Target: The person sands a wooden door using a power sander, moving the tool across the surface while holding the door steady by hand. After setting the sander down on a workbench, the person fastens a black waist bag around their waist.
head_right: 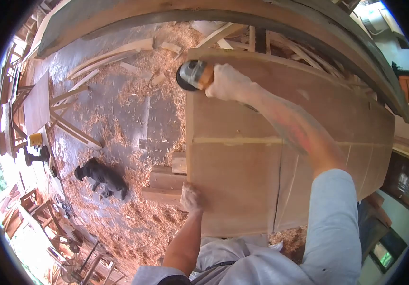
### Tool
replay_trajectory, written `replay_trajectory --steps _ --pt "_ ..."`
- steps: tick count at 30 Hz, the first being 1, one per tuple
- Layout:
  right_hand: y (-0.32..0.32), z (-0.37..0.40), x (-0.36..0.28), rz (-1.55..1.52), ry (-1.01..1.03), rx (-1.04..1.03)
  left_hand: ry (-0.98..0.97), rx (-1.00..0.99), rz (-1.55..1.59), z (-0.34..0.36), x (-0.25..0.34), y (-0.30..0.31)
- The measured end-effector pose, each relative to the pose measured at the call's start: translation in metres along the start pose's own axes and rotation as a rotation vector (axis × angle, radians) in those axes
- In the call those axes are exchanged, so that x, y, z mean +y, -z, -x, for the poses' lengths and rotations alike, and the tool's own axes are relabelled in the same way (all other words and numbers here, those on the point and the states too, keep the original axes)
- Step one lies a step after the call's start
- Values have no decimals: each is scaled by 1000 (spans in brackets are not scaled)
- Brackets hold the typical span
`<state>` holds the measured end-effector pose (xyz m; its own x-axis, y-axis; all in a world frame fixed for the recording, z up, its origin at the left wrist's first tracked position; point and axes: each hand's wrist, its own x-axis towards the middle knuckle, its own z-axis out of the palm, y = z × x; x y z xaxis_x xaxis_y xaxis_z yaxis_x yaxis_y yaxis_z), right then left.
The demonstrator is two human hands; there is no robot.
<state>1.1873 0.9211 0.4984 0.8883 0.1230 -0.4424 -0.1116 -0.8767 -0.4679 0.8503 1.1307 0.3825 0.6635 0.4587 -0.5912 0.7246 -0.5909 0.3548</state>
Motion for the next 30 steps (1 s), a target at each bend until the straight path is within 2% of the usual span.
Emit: replay_trajectory --steps 4,6,8,15,17,20,22,26,30 --pt "22 -37 3 -2 -101 -16 30 -23 -17 1 5 5" --pt "29 -45 8 16 -141 67 31 -26 -12 2 7 5" --pt "35 -42 15 -24 -160 90 -22 54 1 0 1 1" --pt "42 -14 82 -74 -234 184 -25 62 -5 -1 -10 -7" --pt "44 -1 101 -100 -230 209 31 -72 -39 0 5 7" --pt "45 17 120 -139 -267 204 22 -67 -24 -2 -4 0" --pt "43 20 126 -181 -366 266 25 -76 -34 -1 -1 2" --pt "38 1 103 -219 -384 225 44 -93 -10 0 4 6" --pt "25 -32 48 -235 -242 182 44 -105 -17 -3 0 3"
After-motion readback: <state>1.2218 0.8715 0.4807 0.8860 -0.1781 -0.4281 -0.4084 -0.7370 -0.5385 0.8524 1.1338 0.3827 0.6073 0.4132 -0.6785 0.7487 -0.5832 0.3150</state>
